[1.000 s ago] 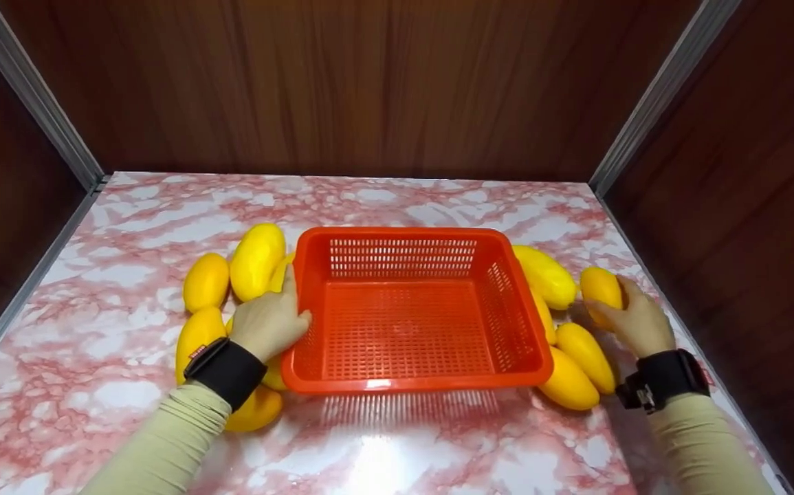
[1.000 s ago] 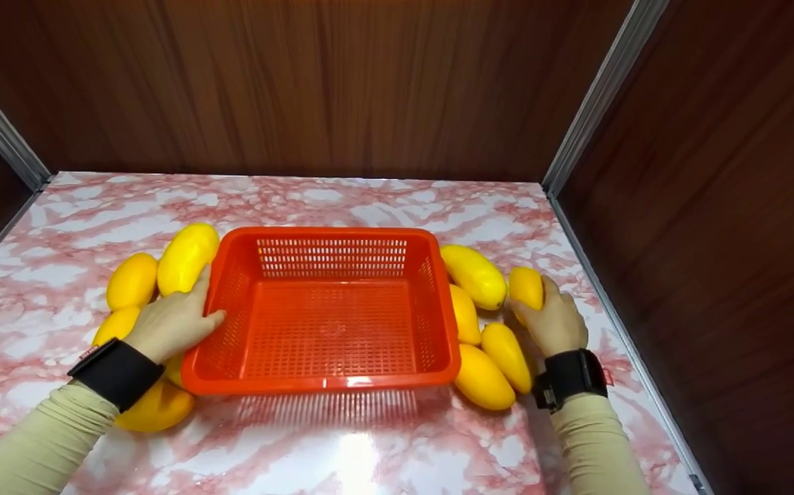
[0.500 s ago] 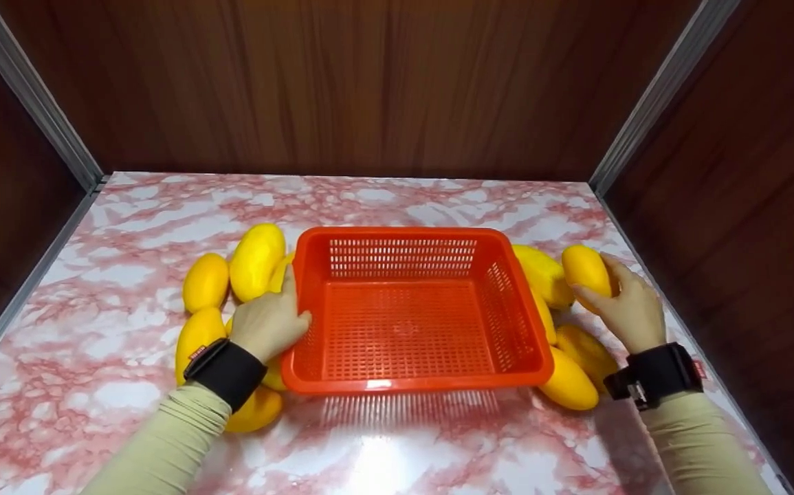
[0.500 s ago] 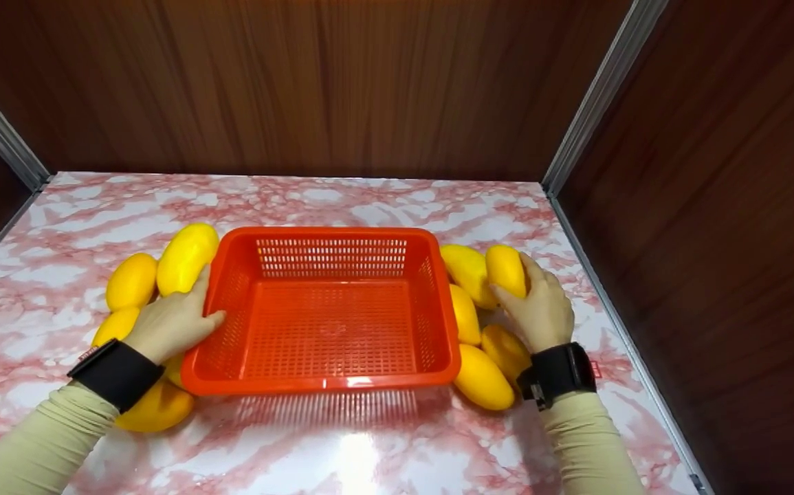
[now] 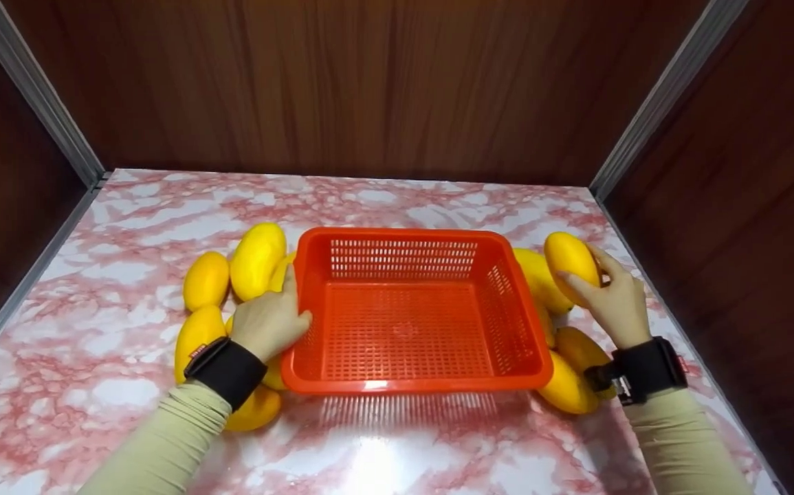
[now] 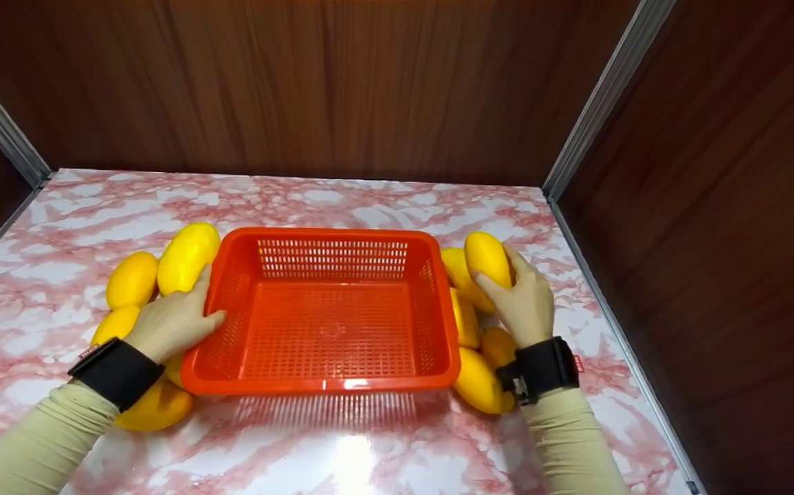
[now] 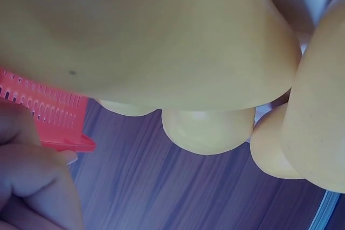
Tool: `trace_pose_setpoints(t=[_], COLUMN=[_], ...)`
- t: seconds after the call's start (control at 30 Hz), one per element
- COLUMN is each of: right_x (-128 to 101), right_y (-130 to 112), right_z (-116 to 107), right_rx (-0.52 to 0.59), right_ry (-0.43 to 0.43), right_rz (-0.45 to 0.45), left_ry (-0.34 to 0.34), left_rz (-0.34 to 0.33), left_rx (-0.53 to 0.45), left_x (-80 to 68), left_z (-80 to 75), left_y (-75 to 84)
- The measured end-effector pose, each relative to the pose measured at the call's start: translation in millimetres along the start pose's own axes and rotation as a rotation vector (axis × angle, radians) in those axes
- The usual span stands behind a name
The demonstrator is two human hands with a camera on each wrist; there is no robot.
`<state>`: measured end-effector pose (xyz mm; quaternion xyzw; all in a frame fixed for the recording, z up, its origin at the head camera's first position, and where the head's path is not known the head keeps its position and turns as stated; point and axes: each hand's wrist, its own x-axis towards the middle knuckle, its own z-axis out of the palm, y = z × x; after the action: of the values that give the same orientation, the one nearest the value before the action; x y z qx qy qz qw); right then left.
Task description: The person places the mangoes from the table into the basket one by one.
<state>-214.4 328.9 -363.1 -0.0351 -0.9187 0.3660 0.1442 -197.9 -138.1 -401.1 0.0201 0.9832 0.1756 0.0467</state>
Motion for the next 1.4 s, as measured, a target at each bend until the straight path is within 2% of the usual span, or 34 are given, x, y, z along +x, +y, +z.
trace_pose_setpoints(t=[0.27, 0.47, 0.9, 1.17, 1.4], right_x=[1.0, 3.7, 12.3, 15.8, 18.8], right_y=[-14.9, -30.7, -67.9, -88.5, -91.8], right_z=[2.9, 3.8, 16.9, 39.8, 63.3], right_rx=[0.078, 0.141, 0.271, 0.324, 0.332], right_ry=[-0.067, -0.085, -0.112, -0.123, -0.145], right_rz=[0.053, 0.087, 0.061, 0.050, 0.030], left_ry=[-0.015, -0.006, 0.016, 0.012, 0.020], left_rz=[-0.003, 0.006, 0.017, 0.015, 0.015], left_rx=[-0.005, 0.001, 0.008, 0.005, -0.001], left_x=[0.1, 0.4, 0.0, 0.2, 0.7], left_z=[0.8, -0.1, 0.8, 1.4, 1.7], left_y=[-0.7, -0.2, -1.0, -0.9, -1.6])
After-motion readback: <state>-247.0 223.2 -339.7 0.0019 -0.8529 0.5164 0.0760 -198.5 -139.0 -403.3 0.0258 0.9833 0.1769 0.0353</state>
